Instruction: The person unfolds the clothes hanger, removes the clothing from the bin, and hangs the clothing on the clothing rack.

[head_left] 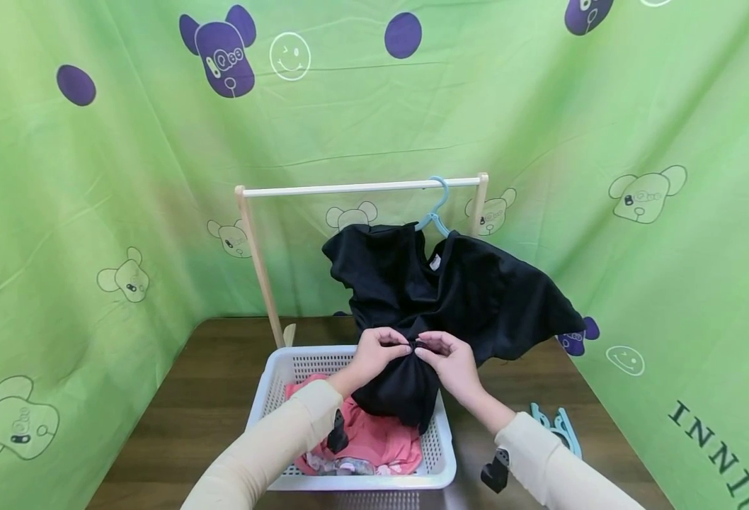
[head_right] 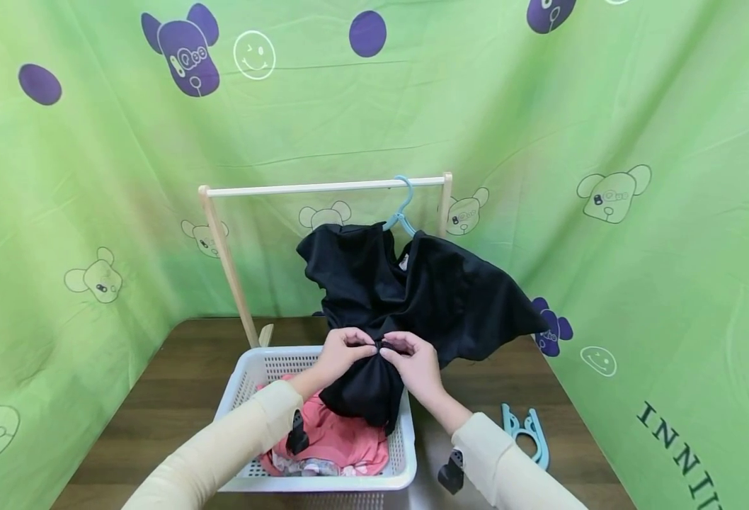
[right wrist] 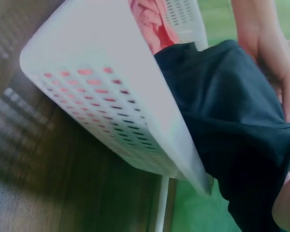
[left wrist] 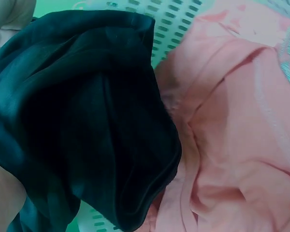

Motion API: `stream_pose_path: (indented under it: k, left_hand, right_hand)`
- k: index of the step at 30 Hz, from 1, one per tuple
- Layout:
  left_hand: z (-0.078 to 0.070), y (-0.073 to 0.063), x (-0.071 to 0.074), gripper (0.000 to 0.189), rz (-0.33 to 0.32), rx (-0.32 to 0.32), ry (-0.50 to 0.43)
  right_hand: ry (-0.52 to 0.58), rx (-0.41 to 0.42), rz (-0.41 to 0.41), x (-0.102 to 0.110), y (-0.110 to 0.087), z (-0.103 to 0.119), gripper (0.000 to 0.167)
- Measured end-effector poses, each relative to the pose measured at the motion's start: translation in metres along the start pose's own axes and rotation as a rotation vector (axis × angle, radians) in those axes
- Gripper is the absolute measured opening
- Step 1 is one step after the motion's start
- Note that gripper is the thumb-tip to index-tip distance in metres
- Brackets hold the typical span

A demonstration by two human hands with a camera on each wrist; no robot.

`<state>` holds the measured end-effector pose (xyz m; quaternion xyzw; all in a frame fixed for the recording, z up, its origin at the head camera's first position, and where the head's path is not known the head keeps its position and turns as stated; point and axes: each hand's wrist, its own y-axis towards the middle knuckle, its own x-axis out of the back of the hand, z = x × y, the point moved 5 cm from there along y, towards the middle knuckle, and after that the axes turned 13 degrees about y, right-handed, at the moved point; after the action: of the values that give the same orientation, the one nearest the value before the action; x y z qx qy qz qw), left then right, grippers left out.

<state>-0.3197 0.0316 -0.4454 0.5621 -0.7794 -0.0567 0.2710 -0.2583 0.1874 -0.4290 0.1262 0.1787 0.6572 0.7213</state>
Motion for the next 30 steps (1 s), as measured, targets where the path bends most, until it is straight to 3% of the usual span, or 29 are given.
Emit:
stream_pose_path:
  k: [3, 7, 10, 15, 19, 23, 30]
  left_hand:
    - [-0.002, 0.005, 0.004, 0.01, -0.033, 0.032, -0.04]
    - [-0.019, 0.006, 0.012, 0.012, -0.058, 0.036, -0.047]
    - [-0.03, 0.007, 0.017, 0.013, -0.063, 0.034, -0.034]
    - [-0.033, 0.014, 0.02, 0.015, -0.076, 0.027, -0.027]
    - [-0.029, 0.02, 0.023, 0.015, -0.095, 0.026, -0.045]
    - [-0.024, 0.024, 0.025, 0.017, -0.103, 0.043, -0.068]
    - [0.012, 0.032, 0.018, 0.023, -0.152, 0.071, -0.06]
  right_hand:
    - [-0.005, 0.018, 0.035, -0.003, 0.001, -0.001, 0.032]
    - [0.022, 0.002, 0.063, -0.006, 0.004, -0.005, 0.044]
    - [0.001, -0.005, 0.044, -0.006, 0.007, -0.005, 0.047]
    - [-0.101, 0.038, -0.029, -0.009, 0.012, 0.012, 0.037]
    - [-0.141, 0.031, -0.071, -0.011, 0.019, 0.021, 0.032]
    - [-0.105, 0.005, -0.115, -0.009, 0.029, 0.02, 0.032]
    - [-0.111, 0.033, -0.245, 0.013, 0.054, -0.008, 0.03]
